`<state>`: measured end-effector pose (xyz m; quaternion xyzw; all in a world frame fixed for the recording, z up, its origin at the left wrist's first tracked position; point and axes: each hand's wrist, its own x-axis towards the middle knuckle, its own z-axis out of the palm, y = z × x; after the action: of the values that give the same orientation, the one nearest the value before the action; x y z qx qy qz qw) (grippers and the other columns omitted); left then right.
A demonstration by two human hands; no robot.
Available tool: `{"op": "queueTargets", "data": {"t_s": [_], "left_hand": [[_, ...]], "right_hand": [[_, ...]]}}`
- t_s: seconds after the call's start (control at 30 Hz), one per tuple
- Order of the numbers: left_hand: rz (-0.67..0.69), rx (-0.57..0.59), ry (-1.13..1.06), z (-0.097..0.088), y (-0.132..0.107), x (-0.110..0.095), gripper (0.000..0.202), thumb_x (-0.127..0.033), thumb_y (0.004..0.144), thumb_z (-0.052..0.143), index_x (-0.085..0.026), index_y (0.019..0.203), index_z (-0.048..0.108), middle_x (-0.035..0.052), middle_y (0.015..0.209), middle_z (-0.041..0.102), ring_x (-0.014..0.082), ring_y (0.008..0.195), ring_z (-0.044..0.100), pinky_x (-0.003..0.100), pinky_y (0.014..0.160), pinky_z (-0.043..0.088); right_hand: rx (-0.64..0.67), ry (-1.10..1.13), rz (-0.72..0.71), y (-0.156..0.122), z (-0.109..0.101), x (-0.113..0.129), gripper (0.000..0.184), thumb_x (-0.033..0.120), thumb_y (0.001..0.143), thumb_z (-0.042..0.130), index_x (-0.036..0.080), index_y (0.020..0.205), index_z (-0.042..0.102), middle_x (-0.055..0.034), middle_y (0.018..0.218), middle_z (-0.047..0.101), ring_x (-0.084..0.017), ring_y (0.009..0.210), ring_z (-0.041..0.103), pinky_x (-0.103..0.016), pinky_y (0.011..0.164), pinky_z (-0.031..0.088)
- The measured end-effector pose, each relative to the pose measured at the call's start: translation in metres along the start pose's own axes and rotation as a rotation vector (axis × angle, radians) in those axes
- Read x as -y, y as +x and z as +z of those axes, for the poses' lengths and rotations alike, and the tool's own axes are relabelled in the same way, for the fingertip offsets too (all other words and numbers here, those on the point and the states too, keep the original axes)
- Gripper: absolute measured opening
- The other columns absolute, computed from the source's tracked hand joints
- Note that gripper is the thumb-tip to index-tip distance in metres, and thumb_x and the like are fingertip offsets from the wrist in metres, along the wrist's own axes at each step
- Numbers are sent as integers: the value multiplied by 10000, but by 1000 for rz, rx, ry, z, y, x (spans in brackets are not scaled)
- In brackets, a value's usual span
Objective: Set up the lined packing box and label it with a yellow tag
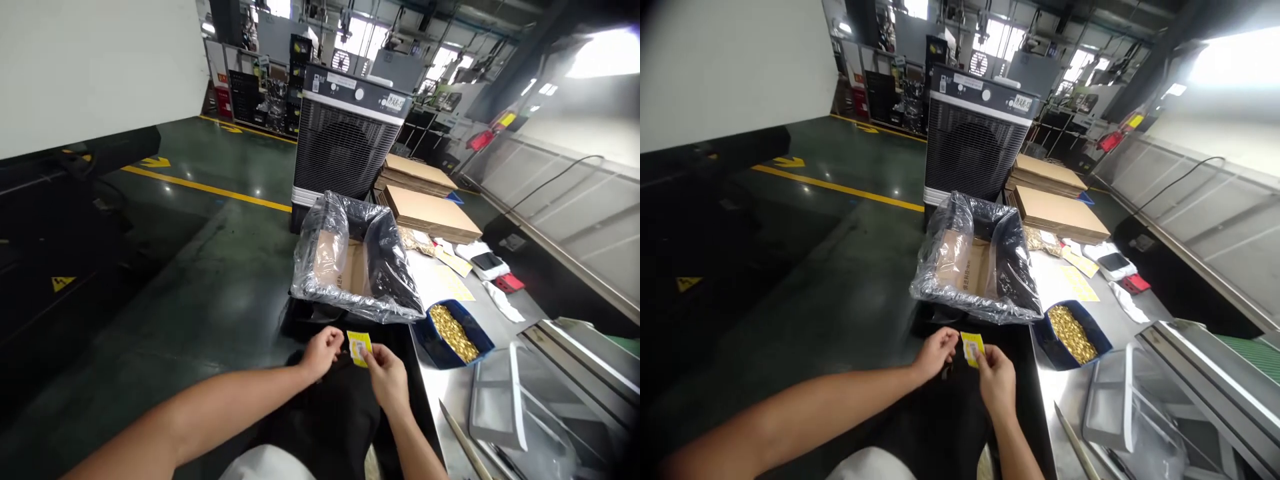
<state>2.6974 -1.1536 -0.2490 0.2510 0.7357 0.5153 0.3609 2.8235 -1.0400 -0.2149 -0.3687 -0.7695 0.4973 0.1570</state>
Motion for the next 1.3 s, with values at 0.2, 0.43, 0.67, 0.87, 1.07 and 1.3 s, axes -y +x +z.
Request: {"op": "queueTargets", "data": {"t_s": [0.2, 0.43, 0.67, 0.87, 1.07, 1.3], "left_hand": [[103, -5, 514, -46, 38, 29, 432, -250, 897, 638, -169, 1305, 521, 100, 1173, 623, 272, 1089, 600, 537, 995, 462], [225, 93, 804, -52, 38, 37, 457, -241, 925, 595, -197, 1364, 476, 97, 1173, 635, 269, 1085, 609, 516, 966, 490], [234, 111, 899, -47, 46, 42, 422, -252, 931, 582, -157, 1334, 498, 99, 1097, 658, 259, 1034, 627, 488, 928, 511], [210, 49, 828, -44, 53, 44, 225, -251, 951, 549, -143, 1141, 602, 74, 1044, 675, 221, 973, 647, 433, 889, 532], [242, -18, 721, -44, 57, 49, 204, -199, 954, 520, -168, 1135, 610, 56, 1063, 684, 210, 999, 645, 423, 910, 527], [248, -31, 695, -41, 50, 50, 268, -200, 929, 563, -177, 1194, 594, 62, 1083, 690, 222, 1016, 650, 435, 921, 530]], "right_hand": [[-100, -298, -266, 58, 60, 1, 372, 470, 903, 450, 189, 930, 691, -83, 883, 710, -212, 806, 629, -341, 803, 487], [19, -687, -455, 94, 77, -7, 350, 300, 942, 399, 211, 975, 736, -102, 959, 746, -259, 944, 640, -372, 893, 454], [110, -987, -484, 102, 85, -11, 335, 167, 914, 400, 212, 1030, 711, -103, 910, 740, -240, 822, 669, -311, 705, 450], [300, -1078, -550, 111, 91, 1, 300, 132, 888, 419, 208, 1009, 682, -85, 908, 745, -227, 799, 682, -298, 652, 453], [368, -1119, -552, 115, 85, 2, 300, 135, 901, 408, 213, 1038, 664, -86, 963, 748, -231, 865, 694, -302, 706, 477], [331, -1146, -527, 116, 90, -3, 394, 111, 901, 380, 167, 1221, 603, -142, 960, 743, -255, 831, 705, -337, 717, 517]]}}
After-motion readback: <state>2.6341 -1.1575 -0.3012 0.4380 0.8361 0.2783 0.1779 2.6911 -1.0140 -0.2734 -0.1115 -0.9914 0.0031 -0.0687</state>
